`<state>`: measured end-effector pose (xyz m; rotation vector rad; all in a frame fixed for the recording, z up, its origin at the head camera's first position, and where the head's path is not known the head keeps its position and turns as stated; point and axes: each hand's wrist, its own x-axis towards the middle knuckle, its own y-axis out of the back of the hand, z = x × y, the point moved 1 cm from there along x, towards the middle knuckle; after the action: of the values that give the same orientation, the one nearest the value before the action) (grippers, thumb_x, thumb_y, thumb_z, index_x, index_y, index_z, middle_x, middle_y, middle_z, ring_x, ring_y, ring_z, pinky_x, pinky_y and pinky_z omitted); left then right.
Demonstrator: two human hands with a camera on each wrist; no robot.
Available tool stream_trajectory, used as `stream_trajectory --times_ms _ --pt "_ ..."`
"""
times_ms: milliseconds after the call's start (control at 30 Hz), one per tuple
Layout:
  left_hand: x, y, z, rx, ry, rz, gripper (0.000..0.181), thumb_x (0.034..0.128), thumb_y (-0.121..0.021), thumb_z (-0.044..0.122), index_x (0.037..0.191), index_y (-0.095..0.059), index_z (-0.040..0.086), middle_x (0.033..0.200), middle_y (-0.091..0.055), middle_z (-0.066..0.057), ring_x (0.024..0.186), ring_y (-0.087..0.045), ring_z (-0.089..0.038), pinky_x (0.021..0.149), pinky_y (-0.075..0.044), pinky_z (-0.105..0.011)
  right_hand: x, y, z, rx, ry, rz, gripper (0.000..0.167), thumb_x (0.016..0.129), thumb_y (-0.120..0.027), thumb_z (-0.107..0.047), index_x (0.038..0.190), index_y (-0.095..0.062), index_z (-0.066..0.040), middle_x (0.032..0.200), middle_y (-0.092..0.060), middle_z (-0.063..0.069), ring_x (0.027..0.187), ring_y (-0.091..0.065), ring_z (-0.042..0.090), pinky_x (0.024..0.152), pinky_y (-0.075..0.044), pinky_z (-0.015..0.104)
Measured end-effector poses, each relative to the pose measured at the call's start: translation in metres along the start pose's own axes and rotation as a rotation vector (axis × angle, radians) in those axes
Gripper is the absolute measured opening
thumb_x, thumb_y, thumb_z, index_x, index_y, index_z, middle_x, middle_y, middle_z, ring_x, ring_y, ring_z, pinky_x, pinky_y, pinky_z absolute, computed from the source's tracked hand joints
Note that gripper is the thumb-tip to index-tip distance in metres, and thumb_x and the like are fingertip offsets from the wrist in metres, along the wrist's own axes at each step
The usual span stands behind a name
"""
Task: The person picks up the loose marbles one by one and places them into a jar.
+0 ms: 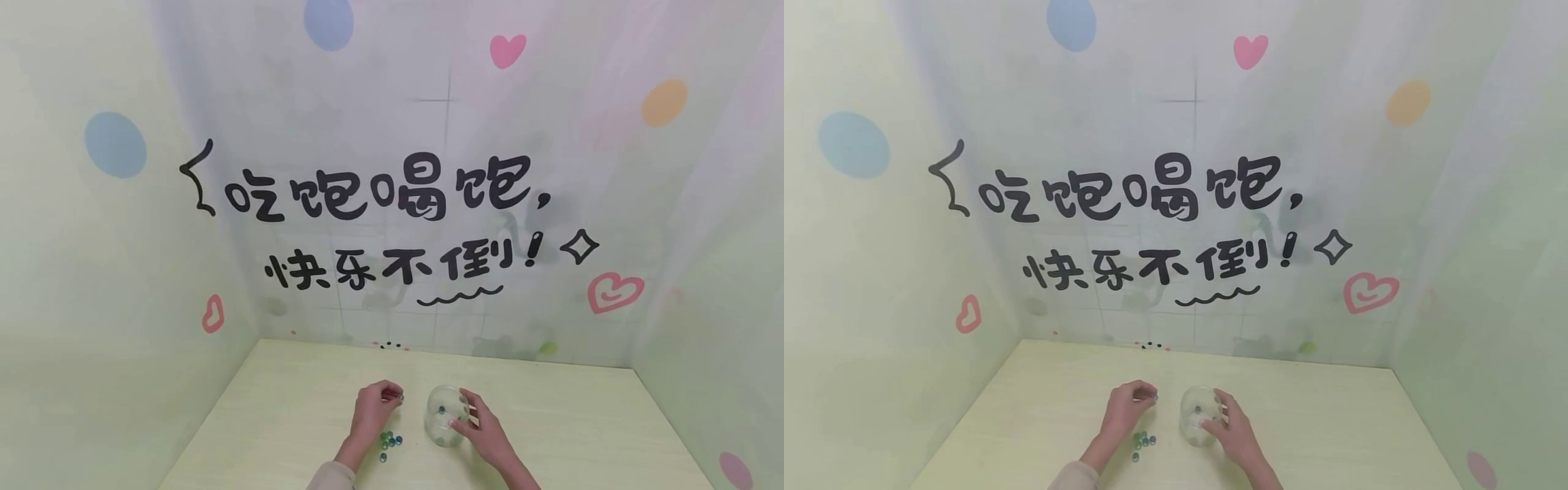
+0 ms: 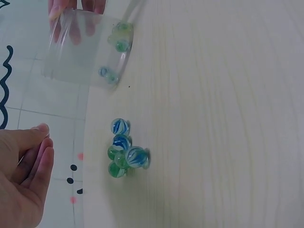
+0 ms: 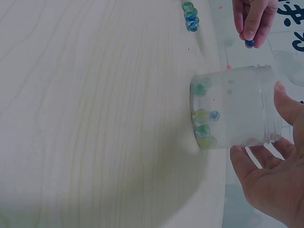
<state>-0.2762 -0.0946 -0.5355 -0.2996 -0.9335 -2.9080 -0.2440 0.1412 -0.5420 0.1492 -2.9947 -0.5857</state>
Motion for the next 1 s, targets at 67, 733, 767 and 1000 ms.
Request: stream_trajectory --times_ms 67,733,767,1000 --pt "-0.001 0.0 0.003 -0.008 -0.003 -0.005 0.015 0.0822 -0.076 0.002 0.095 -0.073 0.009 0.087 -0.074 -0.001 0.079 -0.067 -0.009 0.07 -0.058 -0.019 0.0 -0.001 0.001 0.001 -0.004 0.001 0.064 0.09 -0.072 -0.012 0.144 -0.041 0.002 0.145 -0.046 0.031 0.125 -0.054 0.047 0.104 -0.05 0.054" --pt "-0.012 -0.015 0.028 -0.09 -0.09 -0.053 0.013 0.082 -0.076 0.0 0.093 -0.074 0.006 0.086 -0.075 -0.004 0.077 -0.068 -0.008 0.067 -0.056 -0.013 -0.002 -0.001 -0.001 0.0 -0.025 -0.001 0.064 0.09 -0.072 -0.012 0.144 -0.042 0.001 0.145 -0.048 0.029 0.126 -0.054 0.046 0.103 -0.051 0.054" --pt "-0.013 -0.016 0.029 -0.094 -0.092 -0.056 0.013 0.0817 -0.076 0.0 0.092 -0.074 0.006 0.085 -0.075 -0.003 0.077 -0.068 -0.008 0.067 -0.055 -0.013 -0.001 -0.001 0.0 0.003 -0.024 0.0 0.064 0.09 -0.072 -0.012 0.144 -0.042 0.001 0.144 -0.048 0.029 0.126 -0.054 0.046 0.103 -0.051 0.054" --pt "-0.014 -0.023 0.037 -0.11 -0.116 -0.085 0.013 0.0809 -0.076 0.0 0.093 -0.074 0.005 0.086 -0.075 -0.004 0.077 -0.067 -0.005 0.068 -0.055 -0.011 -0.001 -0.001 -0.001 0.004 -0.017 -0.004 0.064 0.09 -0.072 -0.012 0.145 -0.042 0.001 0.145 -0.047 0.03 0.126 -0.054 0.047 0.102 -0.051 0.055"
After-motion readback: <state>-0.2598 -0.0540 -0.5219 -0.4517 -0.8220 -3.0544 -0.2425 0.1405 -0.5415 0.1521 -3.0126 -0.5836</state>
